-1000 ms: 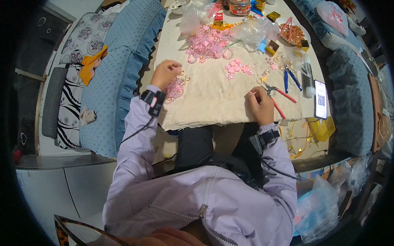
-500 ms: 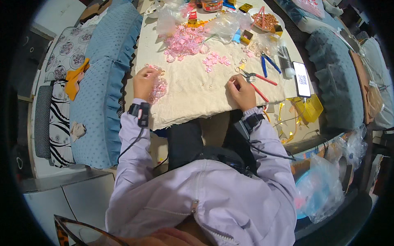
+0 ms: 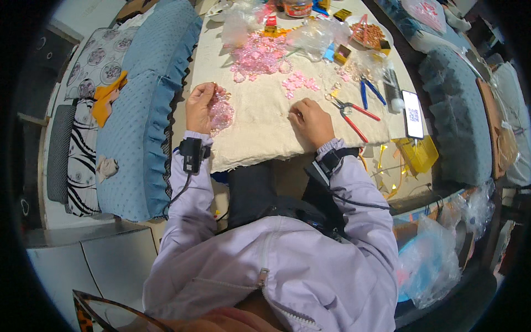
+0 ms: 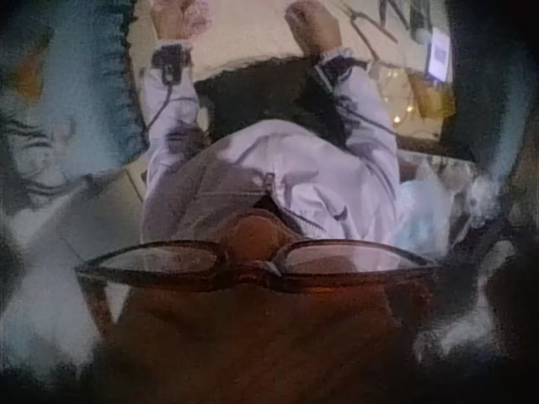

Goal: The person assembles pink beaded keychains at a table. They thread beads onto a string, use pliers to attach a metal clasp, and then connect a keyring to the finished piece.

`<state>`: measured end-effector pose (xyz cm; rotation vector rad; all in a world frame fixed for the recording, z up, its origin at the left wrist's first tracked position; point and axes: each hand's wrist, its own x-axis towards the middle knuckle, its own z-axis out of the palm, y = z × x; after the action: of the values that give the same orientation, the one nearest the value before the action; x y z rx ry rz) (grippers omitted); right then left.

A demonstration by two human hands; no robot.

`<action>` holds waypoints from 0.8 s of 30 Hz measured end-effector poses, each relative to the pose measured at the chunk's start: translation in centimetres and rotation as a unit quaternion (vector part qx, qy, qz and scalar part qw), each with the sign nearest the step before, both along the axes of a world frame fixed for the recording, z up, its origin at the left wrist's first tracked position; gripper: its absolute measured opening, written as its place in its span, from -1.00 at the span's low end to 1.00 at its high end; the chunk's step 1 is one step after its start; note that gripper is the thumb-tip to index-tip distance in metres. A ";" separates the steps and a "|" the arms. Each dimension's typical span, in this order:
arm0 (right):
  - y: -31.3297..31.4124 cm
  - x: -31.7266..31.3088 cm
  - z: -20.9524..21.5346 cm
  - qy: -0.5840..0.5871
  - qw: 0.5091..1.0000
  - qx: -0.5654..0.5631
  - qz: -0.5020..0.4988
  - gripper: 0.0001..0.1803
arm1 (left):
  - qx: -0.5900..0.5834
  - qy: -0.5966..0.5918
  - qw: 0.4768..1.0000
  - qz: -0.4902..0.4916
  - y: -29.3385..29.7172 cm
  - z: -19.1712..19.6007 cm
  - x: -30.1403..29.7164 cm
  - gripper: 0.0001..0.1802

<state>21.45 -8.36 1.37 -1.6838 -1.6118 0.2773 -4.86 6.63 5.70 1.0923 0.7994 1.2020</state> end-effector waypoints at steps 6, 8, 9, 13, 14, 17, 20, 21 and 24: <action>0.4 -0.3 -0.6 -0.041 0.998 0.035 0.025 -0.90 | -0.020 -0.024 0.999 -0.015 0.1 1.5 0.3 -0.78; 0.3 -0.1 -1.1 -0.042 0.997 0.047 0.033 -0.91 | -0.031 -0.025 0.999 -0.027 -0.3 1.3 0.5 -0.79; 0.3 -0.2 -1.3 -0.039 0.998 0.039 0.031 -0.91 | -0.045 -0.021 0.998 -0.041 -0.6 1.1 0.6 -0.78; 0.2 -0.2 -1.5 0.003 1.000 0.022 0.013 -0.91 | -0.086 0.023 0.989 -0.114 -2.5 -0.8 2.0 -0.77; 0.0 -0.2 -1.3 0.012 1.000 0.012 0.012 -0.90 | -0.087 0.035 0.986 -0.136 -2.9 -1.3 2.6 -0.77; -0.3 0.0 -0.9 0.045 0.999 -0.005 0.014 -0.89 | -0.143 0.039 0.971 -0.186 -4.6 -3.0 4.8 -0.79; -0.8 0.2 -0.9 0.076 0.997 -0.021 -0.004 -0.85 | -0.161 0.055 0.964 -0.204 -5.9 -4.2 6.3 -0.81; -0.9 0.4 -1.0 0.092 0.996 -0.011 -0.001 -0.84 | -0.154 0.072 0.964 -0.203 -6.2 -4.5 6.6 -0.82; -0.9 0.9 -1.6 0.147 0.989 0.008 -0.004 -0.80 | -0.141 0.085 0.967 -0.194 -6.3 -5.2 7.3 -0.81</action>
<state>22.36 -9.22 -0.23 -1.5546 -1.3844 0.4848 2.44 0.33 0.49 1.0619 0.8128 0.6513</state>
